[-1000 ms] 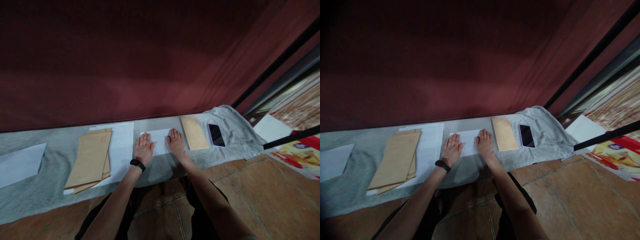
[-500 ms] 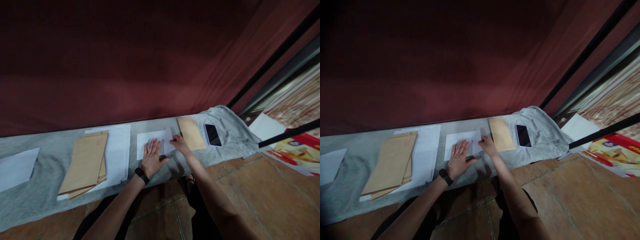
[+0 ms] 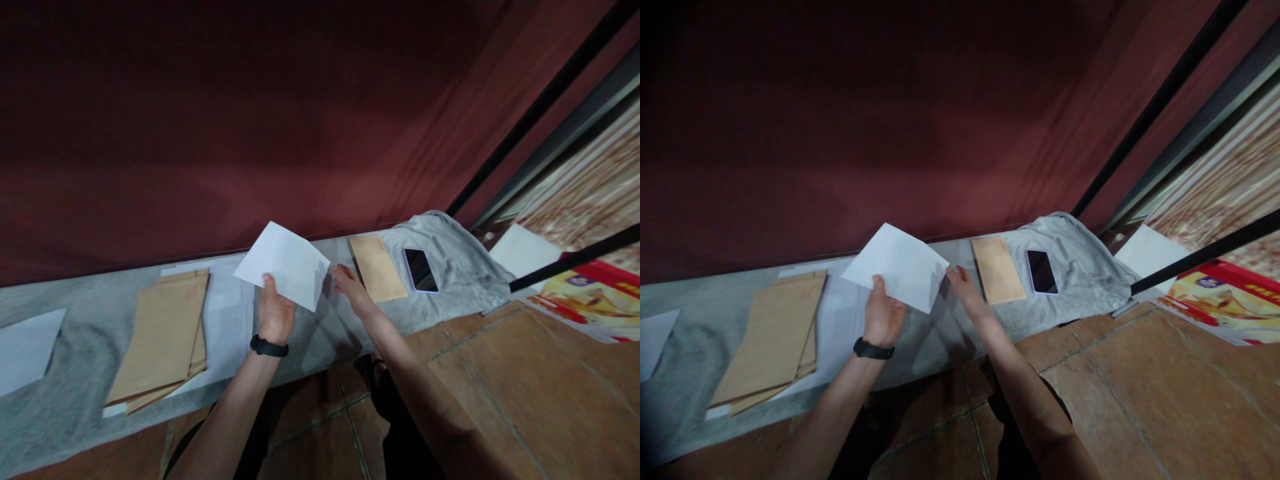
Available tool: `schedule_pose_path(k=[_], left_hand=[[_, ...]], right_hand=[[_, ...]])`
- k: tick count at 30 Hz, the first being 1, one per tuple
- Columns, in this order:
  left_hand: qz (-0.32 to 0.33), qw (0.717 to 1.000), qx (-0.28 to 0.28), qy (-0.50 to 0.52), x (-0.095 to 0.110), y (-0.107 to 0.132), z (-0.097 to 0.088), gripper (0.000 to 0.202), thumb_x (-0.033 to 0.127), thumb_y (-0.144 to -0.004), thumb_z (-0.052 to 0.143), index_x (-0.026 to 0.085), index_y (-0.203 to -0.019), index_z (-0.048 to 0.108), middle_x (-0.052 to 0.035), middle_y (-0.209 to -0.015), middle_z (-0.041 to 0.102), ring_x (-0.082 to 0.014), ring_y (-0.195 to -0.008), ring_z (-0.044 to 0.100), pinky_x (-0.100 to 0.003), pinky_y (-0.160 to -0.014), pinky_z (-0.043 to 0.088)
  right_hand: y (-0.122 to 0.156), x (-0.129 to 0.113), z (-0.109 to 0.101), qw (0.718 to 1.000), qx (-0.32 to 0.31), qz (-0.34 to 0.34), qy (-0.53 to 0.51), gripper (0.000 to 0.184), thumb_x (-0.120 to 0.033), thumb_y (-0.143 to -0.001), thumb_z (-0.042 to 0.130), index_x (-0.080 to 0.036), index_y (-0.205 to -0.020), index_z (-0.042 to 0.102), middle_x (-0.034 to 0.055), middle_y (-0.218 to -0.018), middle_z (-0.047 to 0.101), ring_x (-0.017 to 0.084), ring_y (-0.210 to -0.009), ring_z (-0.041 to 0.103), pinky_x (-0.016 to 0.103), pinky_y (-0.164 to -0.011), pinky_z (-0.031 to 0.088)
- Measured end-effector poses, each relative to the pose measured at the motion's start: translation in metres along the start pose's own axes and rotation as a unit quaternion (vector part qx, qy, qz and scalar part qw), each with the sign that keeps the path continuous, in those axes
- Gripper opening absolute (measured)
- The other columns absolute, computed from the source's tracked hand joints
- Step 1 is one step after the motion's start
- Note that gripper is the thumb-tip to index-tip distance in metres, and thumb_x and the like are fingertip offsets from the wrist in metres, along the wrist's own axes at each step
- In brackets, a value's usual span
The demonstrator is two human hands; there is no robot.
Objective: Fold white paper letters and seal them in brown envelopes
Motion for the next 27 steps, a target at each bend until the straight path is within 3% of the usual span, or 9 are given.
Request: schedule_pose_path(k=[2, 4, 7, 9, 12, 16, 20, 23, 27], left_hand=[[-0.073, 0.993, 0.007, 0.094, -0.010, 0.002, -0.002, 0.036, 0.037, -0.105, 0.043, 0.015, -0.122, 0.065, -0.0117, -0.121, 0.073, -0.0185, -0.118, 0.067, -0.032, -0.104, 0.053], [-0.129, 0.984, 0.011, 0.123, -0.022, 0.005, -0.006, 0.037, 0.035, -0.105, 0.042, 0.012, -0.123, 0.065, -0.0126, -0.119, 0.074, -0.0191, -0.118, 0.067, -0.032, -0.102, 0.055], [-0.166, 0.980, 0.017, 0.105, -0.032, 0.009, -0.014, 0.030, 0.030, -0.103, 0.047, 0.013, -0.118, 0.066, -0.0105, -0.110, 0.076, -0.0185, -0.111, 0.070, -0.030, -0.095, 0.059], [-0.172, 0.982, 0.038, 0.074, -0.031, 0.006, -0.024, 0.019, 0.017, -0.097, 0.055, 0.016, -0.112, 0.067, -0.0059, -0.101, 0.077, -0.0149, -0.100, 0.073, -0.026, -0.087, 0.060], [-0.164, 0.983, 0.078, 0.027, -0.023, -0.004, -0.044, 0.025, 0.002, -0.084, 0.062, 0.019, -0.101, 0.066, 0.0002, -0.089, 0.075, -0.0100, -0.083, 0.073, -0.021, -0.077, 0.060], [-0.155, 0.985, 0.068, -0.032, -0.014, -0.020, -0.070, 0.029, 0.003, -0.073, 0.069, 0.018, -0.098, 0.065, -0.0001, -0.087, 0.074, -0.0111, -0.079, 0.071, -0.024, -0.077, 0.058], [-0.084, 0.975, 0.009, -0.206, -0.013, -0.027, -0.084, 0.057, 0.010, -0.064, 0.077, 0.019, -0.118, 0.063, 0.0019, -0.084, 0.070, -0.0140, -0.075, 0.069, -0.029, -0.077, 0.057], [0.011, 0.930, -0.047, -0.364, -0.010, -0.029, -0.078, 0.073, 0.012, -0.065, 0.073, 0.020, -0.136, 0.056, 0.0001, -0.090, 0.068, -0.0164, -0.077, 0.068, -0.034, -0.080, 0.058], [0.142, 0.810, -0.090, -0.561, -0.006, -0.024, -0.061, 0.067, 0.010, -0.070, 0.063, 0.019, -0.136, 0.059, -0.0086, -0.116, 0.064, -0.0242, -0.103, 0.067, -0.043, -0.101, 0.054]], right_hand=[[0.001, 0.019, 0.013, 0.994, -0.068, 0.069, -0.046, 0.037, -0.052, -0.088, 0.063, -0.021, -0.108, 0.066, 0.0054, -0.097, 0.073, 0.019, -0.089, 0.070, 0.032, -0.082, 0.056], [0.004, 0.031, 0.027, 0.983, -0.120, 0.114, -0.076, 0.034, -0.050, -0.090, 0.061, -0.018, -0.102, 0.066, 0.0074, -0.090, 0.074, 0.020, -0.082, 0.071, 0.035, -0.080, 0.058], [0.003, 0.034, 0.029, 0.988, -0.098, 0.096, -0.074, 0.026, -0.039, -0.086, 0.064, -0.017, -0.101, 0.064, 0.0073, -0.088, 0.075, 0.022, -0.081, 0.072, 0.035, -0.078, 0.059], [-0.002, 0.028, 0.018, 0.997, -0.047, 0.045, -0.050, 0.028, -0.031, -0.079, 0.069, -0.018, -0.104, 0.064, 0.0059, -0.090, 0.076, 0.022, -0.082, 0.072, 0.034, -0.077, 0.058], [-0.009, 0.017, -0.003, 1.000, 0.006, -0.022, 0.019, 0.032, -0.026, -0.070, 0.072, -0.018, -0.101, 0.065, 0.0027, -0.087, 0.075, 0.021, -0.079, 0.069, 0.031, -0.073, 0.055], [-0.019, 0.014, -0.016, 0.991, -0.025, -0.039, 0.125, 0.022, -0.024, -0.069, 0.067, -0.017, -0.090, 0.067, -0.0005, -0.078, 0.072, 0.017, -0.072, 0.066, 0.026, -0.068, 0.052], [-0.023, 0.017, -0.019, 0.954, -0.044, -0.045, 0.294, 0.024, -0.018, -0.074, 0.058, -0.016, -0.096, 0.070, 0.0004, -0.085, 0.074, 0.018, -0.079, 0.069, 0.026, -0.071, 0.053], [-0.021, 0.014, -0.021, 0.919, -0.024, -0.058, 0.390, 0.031, -0.014, -0.077, 0.057, -0.017, -0.105, 0.069, 0.0027, -0.097, 0.076, 0.020, -0.092, 0.070, 0.027, -0.081, 0.053], [-0.014, 0.008, -0.022, 0.847, 0.004, -0.059, 0.528, 0.041, -0.018, -0.084, 0.060, -0.020, -0.125, 0.063, 0.0068, -0.115, 0.074, 0.023, -0.105, 0.069, 0.030, -0.089, 0.051]])
Point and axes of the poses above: each hand's wrist, its own y-axis away from the middle knuckle, its own z-axis out of the palm, x = y × z, the point moved 7 cm from there along -y, towards the middle knuckle
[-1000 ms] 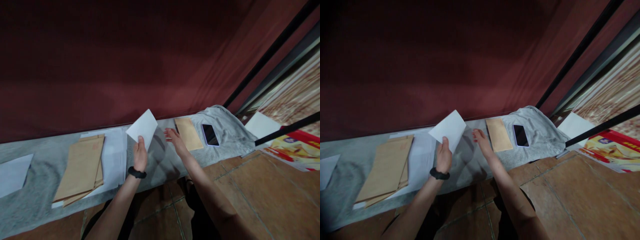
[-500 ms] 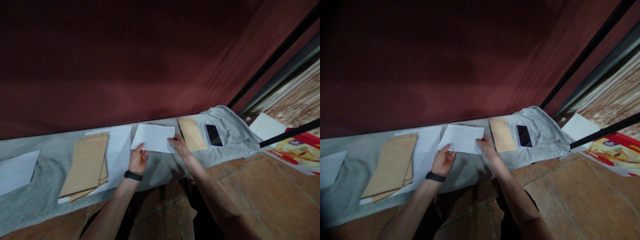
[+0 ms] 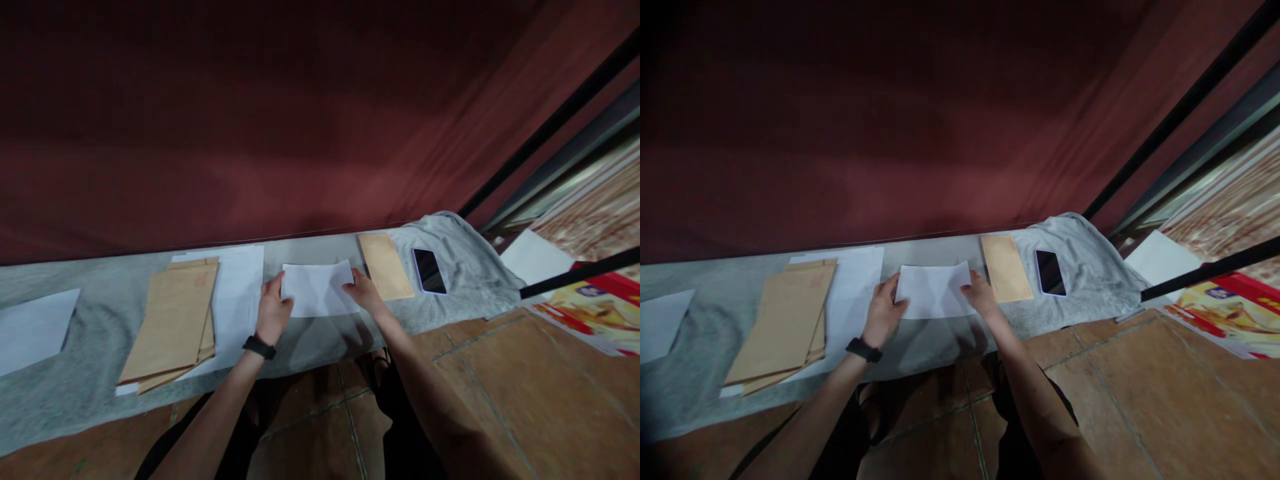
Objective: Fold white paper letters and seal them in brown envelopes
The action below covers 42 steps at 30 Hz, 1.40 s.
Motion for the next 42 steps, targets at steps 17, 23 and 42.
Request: schedule_pose_path(k=[17, 23, 42], left_hand=[[0.205, 0.913, -0.099, -0.338, 0.052, 0.032, 0.049, 0.054, 0.022, -0.095, 0.039, 0.012, -0.147, 0.049, -0.0166, -0.158, 0.043, -0.0328, -0.149, 0.032, -0.053, -0.122, 0.026], [0.231, 0.902, -0.166, -0.325, 0.036, 0.027, 0.085, 0.067, 0.020, -0.094, 0.037, 0.010, -0.159, 0.027, -0.0171, -0.164, 0.032, -0.0285, -0.155, 0.020, -0.052, -0.125, 0.017], [0.138, 0.932, -0.064, -0.329, 0.013, 0.005, 0.060, 0.062, 0.034, -0.101, 0.029, 0.007, -0.156, 0.033, -0.0170, -0.163, 0.034, -0.0265, -0.155, 0.023, -0.047, -0.126, 0.018]], right_hand=[[0.027, -0.062, 0.033, 0.975, 0.074, -0.187, 0.098, 0.049, -0.032, -0.107, 0.031, -0.010, -0.146, 0.049, 0.0168, -0.150, 0.052, 0.024, -0.142, 0.045, 0.040, -0.117, 0.037], [0.034, -0.072, 0.072, 0.971, 0.039, -0.219, 0.082, 0.056, -0.039, -0.109, 0.022, -0.012, -0.155, 0.039, 0.0116, -0.160, 0.041, 0.020, -0.152, 0.030, 0.043, -0.126, 0.022], [0.024, -0.029, 0.047, 0.964, 0.110, -0.162, 0.181, 0.062, -0.045, -0.107, 0.034, -0.009, -0.158, 0.031, 0.0174, -0.163, 0.031, 0.029, -0.153, 0.028, 0.050, -0.124, 0.020]])
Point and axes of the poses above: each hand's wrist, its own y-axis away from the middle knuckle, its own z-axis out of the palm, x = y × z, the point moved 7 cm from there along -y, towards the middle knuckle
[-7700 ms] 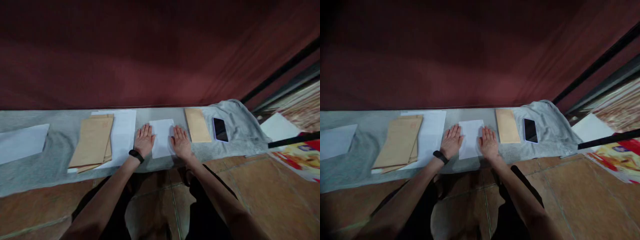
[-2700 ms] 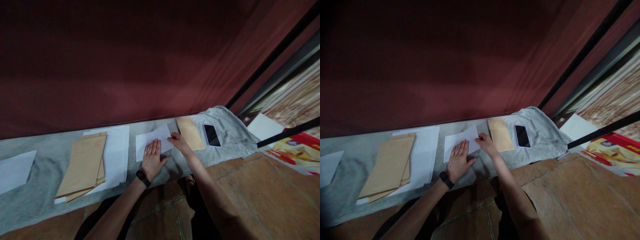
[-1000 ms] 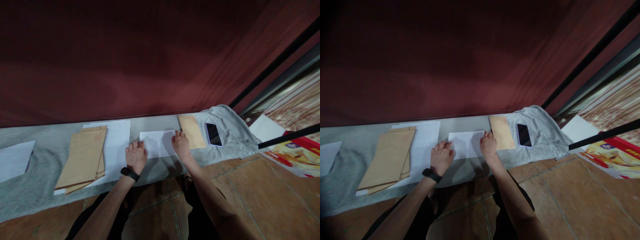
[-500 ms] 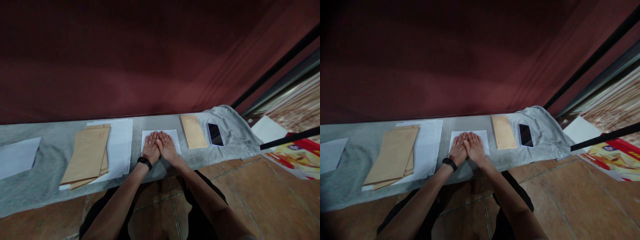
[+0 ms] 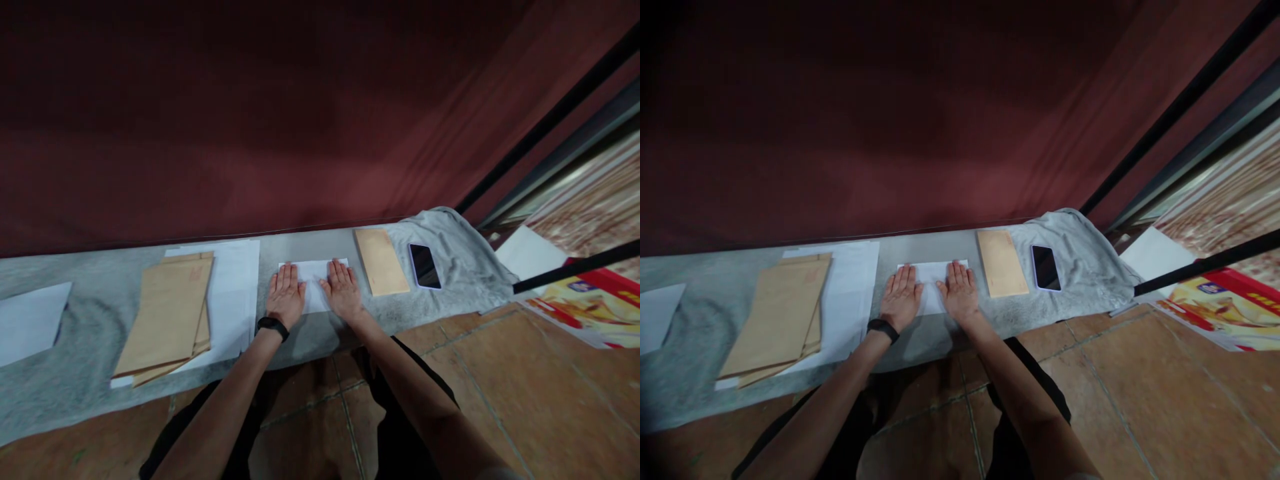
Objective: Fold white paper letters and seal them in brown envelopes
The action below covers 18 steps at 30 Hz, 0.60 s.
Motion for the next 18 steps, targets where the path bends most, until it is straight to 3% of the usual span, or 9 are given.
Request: schedule_pose_path(k=[8, 12, 15, 18], left_hand=[[-0.010, 1.000, 0.011, -0.027, -0.014, 0.010, -0.006, 0.064, 0.037, -0.101, 0.030, 0.002, -0.155, 0.033, -0.0216, -0.162, 0.033, -0.0309, -0.153, 0.026, -0.051, -0.125, 0.021], [0.056, 0.997, 0.029, -0.035, 0.011, 0.025, -0.006, 0.064, 0.035, -0.102, 0.030, 0.001, -0.156, 0.030, -0.0214, -0.163, 0.032, -0.0297, -0.154, 0.023, -0.051, -0.126, 0.021], [0.137, 0.990, 0.003, -0.037, 0.038, 0.040, 0.001, 0.060, 0.026, -0.100, 0.031, 0.008, -0.158, 0.029, -0.0161, -0.164, 0.033, -0.0260, -0.155, 0.023, -0.048, -0.126, 0.023], [0.157, 0.986, -0.023, -0.056, 0.048, 0.047, 0.007, 0.063, 0.017, -0.096, 0.034, 0.011, -0.158, 0.030, -0.0149, -0.164, 0.032, -0.0268, -0.155, 0.022, -0.050, -0.126, 0.021]], right_hand=[[0.009, 0.015, -0.007, 0.998, 0.020, 0.041, 0.035, 0.068, -0.046, -0.105, 0.042, -0.003, -0.156, 0.033, 0.0205, -0.162, 0.031, 0.032, -0.151, 0.032, 0.049, -0.124, 0.022], [0.021, 0.003, -0.010, 0.998, 0.052, 0.026, 0.036, 0.065, -0.043, -0.106, 0.039, -0.002, -0.155, 0.034, 0.0199, -0.162, 0.032, 0.032, -0.152, 0.030, 0.050, -0.125, 0.022], [0.033, -0.022, -0.004, 0.997, 0.058, -0.042, 0.001, 0.058, -0.041, -0.108, 0.032, -0.010, -0.156, 0.036, 0.0129, -0.162, 0.036, 0.026, -0.151, 0.032, 0.046, -0.125, 0.025], [0.044, -0.039, 0.003, 0.994, 0.056, -0.088, -0.024, 0.057, -0.043, -0.108, 0.031, -0.012, -0.155, 0.038, 0.0109, -0.159, 0.042, 0.022, -0.149, 0.036, 0.042, -0.125, 0.027]])
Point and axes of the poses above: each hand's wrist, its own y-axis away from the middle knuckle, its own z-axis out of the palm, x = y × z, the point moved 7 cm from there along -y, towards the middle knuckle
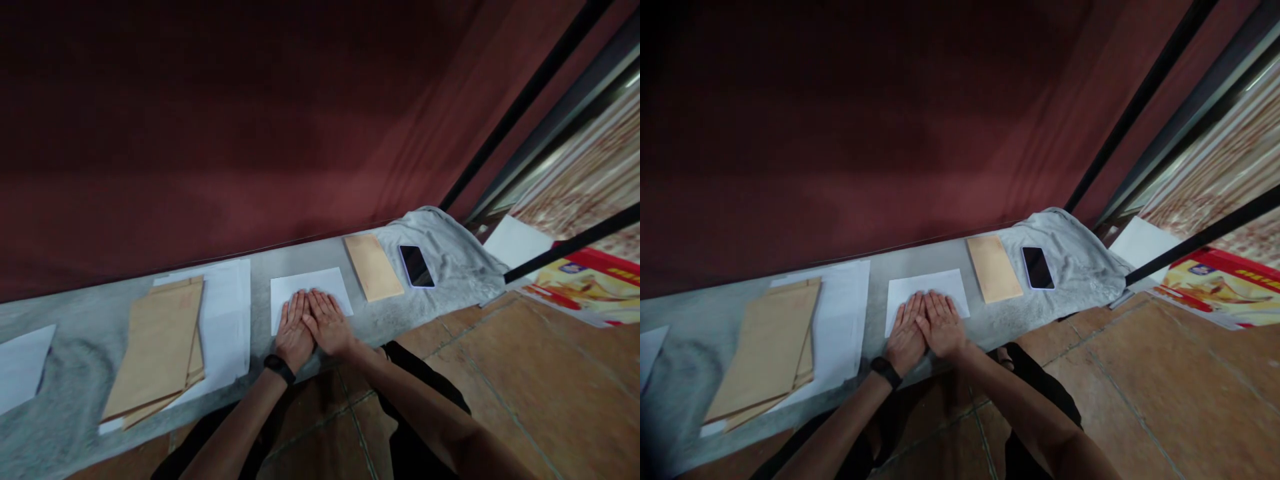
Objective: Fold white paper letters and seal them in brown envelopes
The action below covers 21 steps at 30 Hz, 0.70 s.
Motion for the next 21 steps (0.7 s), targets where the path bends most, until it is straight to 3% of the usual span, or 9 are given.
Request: schedule_pose_path(k=[3, 8, 15, 21], left_hand=[[-0.019, 1.000, -0.009, -0.009, -0.004, 0.002, 0.001, 0.062, 0.017, -0.096, 0.033, 0.009, -0.158, 0.030, -0.0156, -0.165, 0.030, -0.0270, -0.155, 0.021, -0.049, -0.126, 0.020], [-0.059, 0.998, 0.011, 0.004, -0.021, 0.006, -0.003, 0.061, 0.031, -0.101, 0.033, 0.005, -0.156, 0.032, -0.0183, -0.164, 0.030, -0.0281, -0.154, 0.024, -0.048, -0.125, 0.023], [-0.107, 0.994, 0.017, 0.002, -0.036, 0.017, -0.006, 0.064, 0.039, -0.102, 0.031, 0.001, -0.154, 0.034, -0.0205, -0.162, 0.032, -0.0286, -0.153, 0.026, -0.046, -0.125, 0.025], [-0.148, 0.989, -0.002, -0.019, -0.041, 0.022, -0.014, 0.066, 0.040, -0.100, 0.034, -0.004, -0.149, 0.040, -0.0259, -0.158, 0.037, -0.0349, -0.150, 0.032, -0.053, -0.123, 0.026]], right_hand=[[0.006, 0.001, -0.001, 1.000, 0.016, -0.008, 0.005, 0.057, -0.044, -0.107, 0.036, -0.011, -0.154, 0.041, 0.0122, -0.157, 0.045, 0.022, -0.148, 0.038, 0.041, -0.124, 0.028], [0.012, 0.022, -0.008, 0.999, 0.011, -0.002, 0.041, 0.061, -0.045, -0.105, 0.043, -0.007, -0.153, 0.041, 0.0159, -0.159, 0.042, 0.026, -0.149, 0.037, 0.043, -0.124, 0.027], [0.020, 0.047, -0.018, 0.995, -0.012, 0.059, 0.074, 0.057, -0.038, -0.106, 0.038, -0.006, -0.154, 0.039, 0.0157, -0.160, 0.039, 0.029, -0.149, 0.037, 0.047, -0.124, 0.024], [0.025, 0.056, -0.026, 0.990, -0.033, 0.105, 0.083, 0.058, -0.036, -0.105, 0.039, -0.003, -0.153, 0.039, 0.0181, -0.160, 0.037, 0.031, -0.148, 0.037, 0.049, -0.123, 0.024]])
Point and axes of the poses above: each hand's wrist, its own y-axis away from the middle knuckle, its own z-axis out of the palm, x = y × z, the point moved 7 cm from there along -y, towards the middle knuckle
